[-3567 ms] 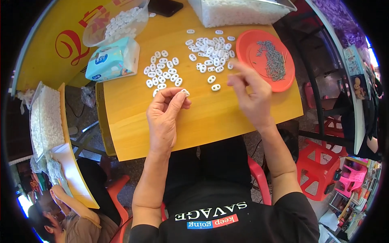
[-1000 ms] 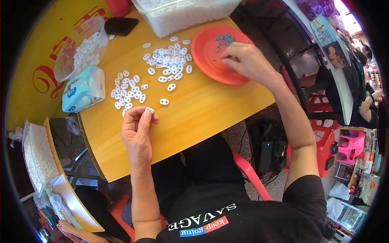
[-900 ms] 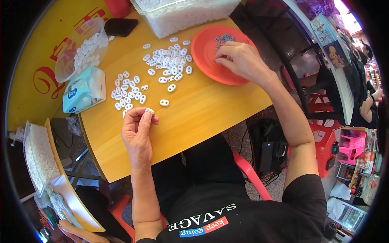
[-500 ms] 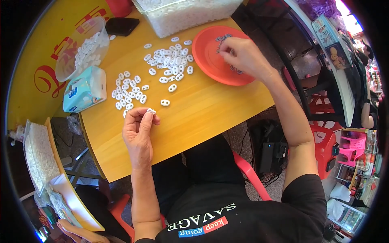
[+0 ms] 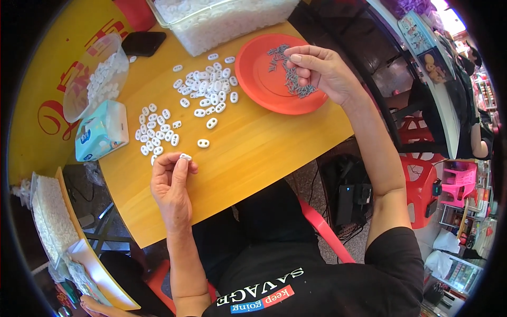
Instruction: Assembling small white plastic components by manually inserting metal clips/rings.
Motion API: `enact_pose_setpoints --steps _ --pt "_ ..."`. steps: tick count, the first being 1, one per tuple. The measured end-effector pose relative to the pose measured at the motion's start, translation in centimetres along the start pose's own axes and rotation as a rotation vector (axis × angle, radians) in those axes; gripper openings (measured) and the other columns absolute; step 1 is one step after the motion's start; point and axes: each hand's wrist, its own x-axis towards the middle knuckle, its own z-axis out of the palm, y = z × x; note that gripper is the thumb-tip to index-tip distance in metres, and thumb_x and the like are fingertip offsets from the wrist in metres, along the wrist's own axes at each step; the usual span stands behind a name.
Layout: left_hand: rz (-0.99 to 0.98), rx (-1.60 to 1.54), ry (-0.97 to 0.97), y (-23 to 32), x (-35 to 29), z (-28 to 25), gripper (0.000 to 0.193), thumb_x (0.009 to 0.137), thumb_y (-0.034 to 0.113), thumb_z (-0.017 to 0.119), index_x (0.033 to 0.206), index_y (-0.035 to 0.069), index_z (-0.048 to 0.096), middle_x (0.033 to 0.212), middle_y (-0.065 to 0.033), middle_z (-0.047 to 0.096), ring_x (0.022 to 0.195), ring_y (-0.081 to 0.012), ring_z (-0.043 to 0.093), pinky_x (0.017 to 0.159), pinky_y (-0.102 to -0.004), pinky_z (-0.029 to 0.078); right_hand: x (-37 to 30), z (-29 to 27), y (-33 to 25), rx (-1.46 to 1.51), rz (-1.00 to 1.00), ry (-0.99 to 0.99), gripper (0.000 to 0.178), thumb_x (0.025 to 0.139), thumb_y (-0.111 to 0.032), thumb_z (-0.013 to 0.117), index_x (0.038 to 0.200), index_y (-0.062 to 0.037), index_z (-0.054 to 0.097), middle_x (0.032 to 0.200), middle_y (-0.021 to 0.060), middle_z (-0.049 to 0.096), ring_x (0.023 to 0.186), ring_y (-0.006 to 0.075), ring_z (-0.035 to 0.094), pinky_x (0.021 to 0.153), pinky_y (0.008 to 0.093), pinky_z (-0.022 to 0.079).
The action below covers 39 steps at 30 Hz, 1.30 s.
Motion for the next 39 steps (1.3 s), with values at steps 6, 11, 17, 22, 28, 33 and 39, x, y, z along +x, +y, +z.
enact_pose_setpoints --steps 6,11,17,22,28,33,39 --pt "0.000 0.006 -0.001 -0.2 0.0 0.1 0.010 0.095 0.003 0.059 0.105 0.000 0.058 0.093 -0.0053 0.061 0.083 -0.0124 0.059 0.078 -0.0259 0.048 0.3 -0.6 0.2 0.025 -0.015 -0.037 0.017 0.092 -0.010 0.065 0.105 0.0000 0.067 0.093 0.0107 0.071 0.062 0.0037 0.058 0.058 0.0206 0.052" --pt "-0.003 0.015 -0.001 -0.1 0.0 0.1 0.011 0.095 0.003 0.060 0.106 0.001 0.058 0.093 -0.0050 0.061 0.083 -0.0123 0.059 0.079 -0.0262 0.049 0.5 -0.6 0.5 -0.010 -0.040 -0.007 0.012 0.092 -0.009 0.064 0.101 -0.0019 0.068 0.097 0.0129 0.072 0.061 0.0025 0.058 0.055 0.0178 0.050" --pt "-0.043 0.293 0.003 0.4 -0.9 1.0 0.010 0.095 0.002 0.060 0.105 0.001 0.059 0.093 -0.0035 0.061 0.080 -0.0112 0.059 0.075 -0.0239 0.048 0.2 -0.5 0.8 0.048 -0.013 -0.029 0.015 0.092 -0.010 0.064 0.104 -0.0018 0.068 0.096 0.0109 0.071 0.062 0.0026 0.057 0.057 0.0200 0.051" --pt "0.359 1.049 -0.171 1.2 -0.4 2.4 0.010 0.087 -0.004 0.063 0.097 -0.002 0.060 0.084 -0.0137 0.058 0.070 -0.0253 0.059 0.062 -0.0324 0.048 -0.1 -0.3 1.4 0.103 0.029 -0.056 0.017 0.092 -0.012 0.065 0.106 -0.0022 0.068 0.093 0.0067 0.069 0.064 0.0025 0.058 0.058 0.0199 0.050" --pt "0.383 1.190 -0.198 2.1 0.8 3.6 0.009 0.087 -0.003 0.065 0.095 -0.002 0.062 0.086 -0.0133 0.060 0.069 -0.0261 0.060 0.061 -0.0337 0.048 -0.1 0.0 1.9 0.141 0.053 -0.074 0.017 0.092 -0.012 0.066 0.107 -0.0032 0.067 0.090 0.0026 0.068 0.067 0.0029 0.059 0.059 0.0200 0.051" --pt "0.465 0.993 -0.335 3.1 4.8 8.3 0.007 0.087 0.000 0.066 0.093 -0.002 0.064 0.082 -0.0120 0.061 0.068 -0.0227 0.060 0.059 -0.0310 0.048 -0.3 1.0 2.3 0.158 0.072 -0.078 0.019 0.091 -0.012 0.067 0.107 -0.0025 0.067 0.087 0.0012 0.068 0.067 0.0031 0.060 0.060 0.0206 0.053" --pt "0.386 0.670 -0.376 0.8 9.7 13.8 0.009 0.088 0.006 0.067 0.092 -0.002 0.066 0.081 -0.0107 0.064 0.067 -0.0168 0.060 0.061 -0.0286 0.048 -0.5 2.3 2.3 0.165 -0.002 -0.039 0.024 0.091 -0.012 0.068 0.111 -0.0007 0.064 0.082 0.0011 0.065 0.067 0.0050 0.061 0.059 0.0211 0.054"
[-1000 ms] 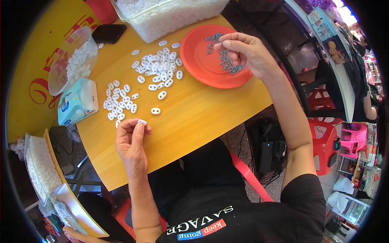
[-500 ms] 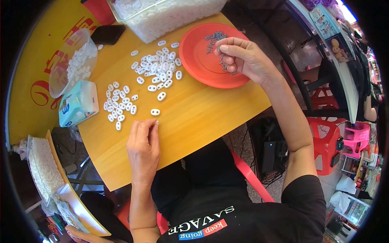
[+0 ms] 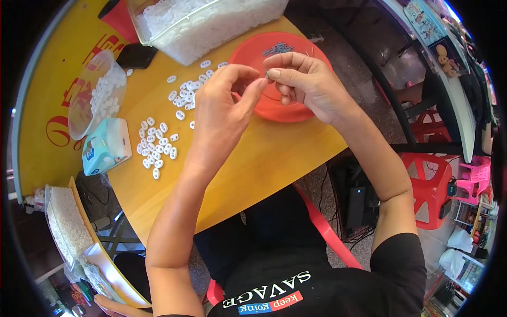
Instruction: Assembling small white plastic components by manually inserting metal clips/rings.
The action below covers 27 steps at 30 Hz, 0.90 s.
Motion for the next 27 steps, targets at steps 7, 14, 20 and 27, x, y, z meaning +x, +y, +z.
enact_pose_setpoints --steps 7,14,20,27 --pt "-0.084 -0.163 -0.076 -1.5 1.4 1.8 0.013 0.089 0.008 0.067 0.097 -0.002 0.067 0.087 -0.0091 0.066 0.072 -0.0134 0.062 0.067 -0.0271 0.051 -0.7 -0.4 0.0 -0.185 -0.173 0.053 0.036 0.092 -0.010 0.065 0.124 0.0011 0.053 0.081 0.0029 0.063 0.066 0.0074 0.060 0.059 0.0216 0.052" --pt "-0.059 -0.107 -0.108 -1.7 1.5 2.0 0.010 0.089 0.004 0.065 0.095 -0.002 0.066 0.086 -0.0091 0.065 0.075 -0.0136 0.063 0.067 -0.0281 0.051 -0.6 -0.7 0.2 -0.325 -0.237 0.021 0.043 0.093 -0.008 0.063 0.132 0.0008 0.047 0.084 0.0049 0.064 0.066 0.0072 0.058 0.058 0.0217 0.049" --pt "0.217 0.115 -0.182 -1.3 2.0 1.6 0.008 0.086 0.002 0.064 0.093 -0.003 0.064 0.086 -0.0097 0.067 0.075 -0.0152 0.065 0.066 -0.0301 0.052 -0.4 -2.1 -0.6 -0.368 -0.161 -0.106 0.051 0.092 -0.014 0.065 0.136 0.0018 0.044 0.085 0.0043 0.063 0.067 0.0069 0.057 0.059 0.0207 0.048" --pt "-0.153 -0.208 -0.214 -1.6 1.9 1.8 0.012 0.087 0.007 0.064 0.093 -0.003 0.063 0.081 -0.0062 0.066 0.074 -0.0108 0.062 0.064 -0.0267 0.050 -0.9 -1.5 -0.7 -0.388 -0.227 -0.111 0.048 0.092 -0.014 0.066 0.133 0.0017 0.048 0.088 0.0039 0.063 0.070 0.0066 0.058 0.060 0.0204 0.048"
